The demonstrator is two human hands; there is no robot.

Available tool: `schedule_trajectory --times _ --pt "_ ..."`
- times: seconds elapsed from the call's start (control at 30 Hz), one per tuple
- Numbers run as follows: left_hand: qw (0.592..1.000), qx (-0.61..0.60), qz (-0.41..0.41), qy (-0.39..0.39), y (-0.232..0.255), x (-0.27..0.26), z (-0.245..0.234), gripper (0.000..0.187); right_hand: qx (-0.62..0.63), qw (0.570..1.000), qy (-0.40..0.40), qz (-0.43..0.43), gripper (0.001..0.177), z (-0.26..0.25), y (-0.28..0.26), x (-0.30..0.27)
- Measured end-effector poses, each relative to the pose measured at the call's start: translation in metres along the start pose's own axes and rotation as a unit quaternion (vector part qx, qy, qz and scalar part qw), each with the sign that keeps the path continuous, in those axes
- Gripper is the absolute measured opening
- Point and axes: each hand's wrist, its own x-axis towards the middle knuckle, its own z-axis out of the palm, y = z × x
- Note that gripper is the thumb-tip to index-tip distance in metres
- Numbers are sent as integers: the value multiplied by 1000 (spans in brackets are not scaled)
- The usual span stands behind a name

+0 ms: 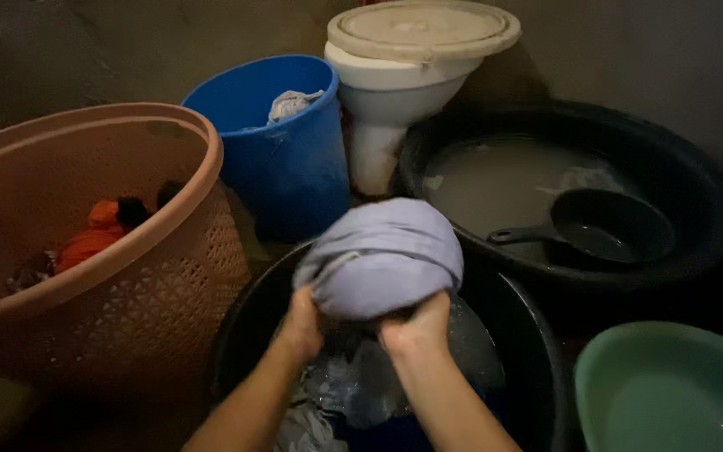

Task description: The person washes clothes by hand in a basin of soapy water, wrings them out, and places them into a basket.

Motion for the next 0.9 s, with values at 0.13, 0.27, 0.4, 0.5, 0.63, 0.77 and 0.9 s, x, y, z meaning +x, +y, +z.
schedule_trajectory --times 0.13,0.27,0.4,0.5,0.63,0.77,0.9 --pt "975 -119 33 -183 -39 0 1 57 22 999 40 10 46 -14 -5 10" --pt "950 -144 -20 -276 -30 -56 31 60 32 997 65 7 44 -32 -18 30" --pt "980 -125 -47 -144 7 -99 57 99 -10 999 36 3 45 -45 -36 35" --pt "987 -137 42 -74 30 -102 84 107 -76 997 4 -4 47 -55 -39 25" --pt "986 -149 66 19 68 -106 104 100 -275 953 -124 -33 63 -62 -42 7" --pt "988 -106 108 17 89 -115 103 97 -290 906 -284 123 85 -88 -65 -2" --pt "981 -67 180 -20 89 -116 97 88 -88 982 -119 118 52 -85 -55 9"
